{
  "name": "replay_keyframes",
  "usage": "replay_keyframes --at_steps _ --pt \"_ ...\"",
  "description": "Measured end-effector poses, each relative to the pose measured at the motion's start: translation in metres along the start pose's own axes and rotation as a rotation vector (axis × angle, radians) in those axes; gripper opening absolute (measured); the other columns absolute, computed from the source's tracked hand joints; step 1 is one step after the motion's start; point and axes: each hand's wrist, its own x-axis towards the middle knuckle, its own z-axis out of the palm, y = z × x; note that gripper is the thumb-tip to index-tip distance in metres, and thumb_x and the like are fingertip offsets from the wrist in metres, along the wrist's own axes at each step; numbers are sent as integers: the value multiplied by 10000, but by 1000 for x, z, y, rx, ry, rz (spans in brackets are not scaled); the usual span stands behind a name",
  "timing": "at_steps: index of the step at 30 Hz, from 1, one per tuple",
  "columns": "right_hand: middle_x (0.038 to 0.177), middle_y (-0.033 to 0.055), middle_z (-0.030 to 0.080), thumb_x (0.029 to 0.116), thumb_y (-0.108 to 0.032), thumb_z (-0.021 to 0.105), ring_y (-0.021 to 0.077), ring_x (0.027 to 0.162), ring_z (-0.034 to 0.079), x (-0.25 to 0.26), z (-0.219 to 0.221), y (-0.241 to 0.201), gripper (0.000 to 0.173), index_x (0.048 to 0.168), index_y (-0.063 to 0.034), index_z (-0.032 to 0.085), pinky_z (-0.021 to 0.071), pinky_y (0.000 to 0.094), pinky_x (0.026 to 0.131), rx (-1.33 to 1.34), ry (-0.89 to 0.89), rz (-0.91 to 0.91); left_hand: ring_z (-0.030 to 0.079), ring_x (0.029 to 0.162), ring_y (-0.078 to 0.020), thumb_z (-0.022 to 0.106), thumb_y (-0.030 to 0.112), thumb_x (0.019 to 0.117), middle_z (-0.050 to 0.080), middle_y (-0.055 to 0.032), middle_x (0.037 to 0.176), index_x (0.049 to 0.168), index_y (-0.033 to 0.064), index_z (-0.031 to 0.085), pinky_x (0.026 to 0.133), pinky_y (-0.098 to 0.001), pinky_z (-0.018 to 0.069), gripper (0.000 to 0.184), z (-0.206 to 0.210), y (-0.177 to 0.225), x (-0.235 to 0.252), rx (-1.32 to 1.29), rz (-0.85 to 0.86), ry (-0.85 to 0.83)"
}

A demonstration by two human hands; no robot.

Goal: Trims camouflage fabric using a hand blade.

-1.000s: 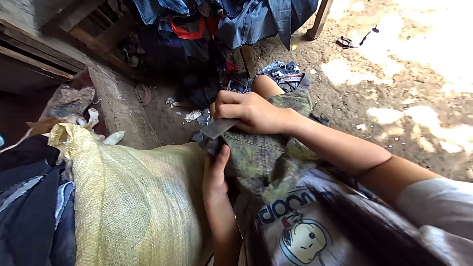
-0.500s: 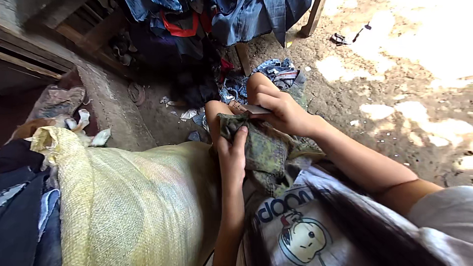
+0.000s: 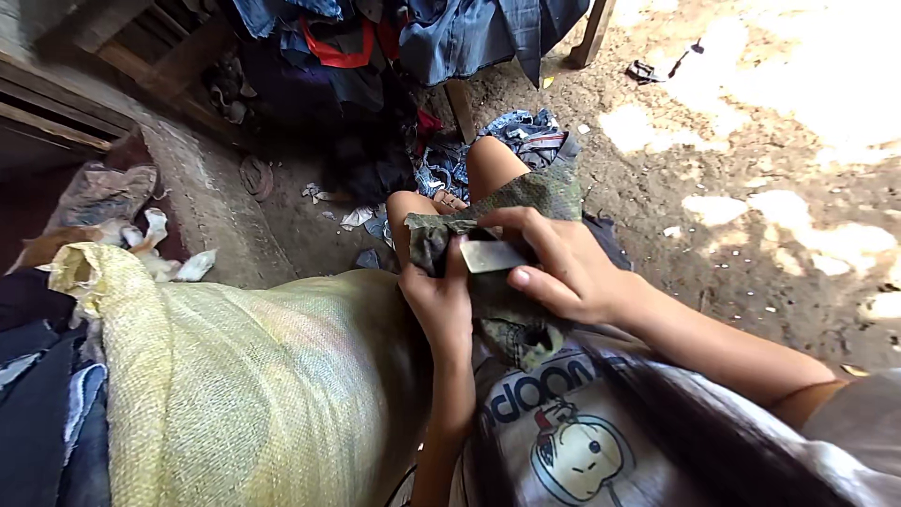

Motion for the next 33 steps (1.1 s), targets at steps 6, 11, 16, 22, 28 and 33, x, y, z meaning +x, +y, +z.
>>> replay_keyframes --at_steps 6,11,16,22,28,33 --pt "848 24 627 1072 -404 432 108 667 582 -12 1 -3 496 1388 -35 534 485 280 554 23 -49 78 693 805 11 694 2 889 718 84 859 1006 87 672 745 -205 601 147 2 0 -2 6 46 9" --pt "989 69 694 1081 -381 431 146 765 654 -12 2 3 489 1428 -52 534 529 321 600 47 -29 87 693 790 9 689 -6 872 714 78 846 990 78 675 721 -205 605 146 0 4 -4 17 61 -25" --pt "894 68 650 1064 -402 471 162 696 621 -12 -1 3 477 1394 -80 596 497 320 556 -13 9 62 683 763 33 663 -34 868 715 108 818 955 101 690 706 -184 594 163 -2 5 -6 0 79 -50" --pt "752 19 527 1051 -384 502 111 575 486 -7 4 1 418 1353 -154 677 370 260 473 -67 63 33 692 834 21 661 -50 863 720 85 886 1035 59 666 763 -195 599 204 1 2 -9 3 125 -10" --pt "756 24 552 1039 -411 516 111 579 504 -3 11 -1 428 1313 -141 704 385 263 475 -38 86 88 677 825 51 665 -46 855 709 93 862 1006 37 666 749 -163 581 172 6 -2 -13 84 230 29" --pt "980 56 717 1052 -417 494 135 808 685 1 11 -3 424 1265 -115 703 538 322 627 55 41 150 646 794 81 676 -23 847 681 87 826 969 7 656 727 -131 554 128 7 -10 -16 162 312 -14"
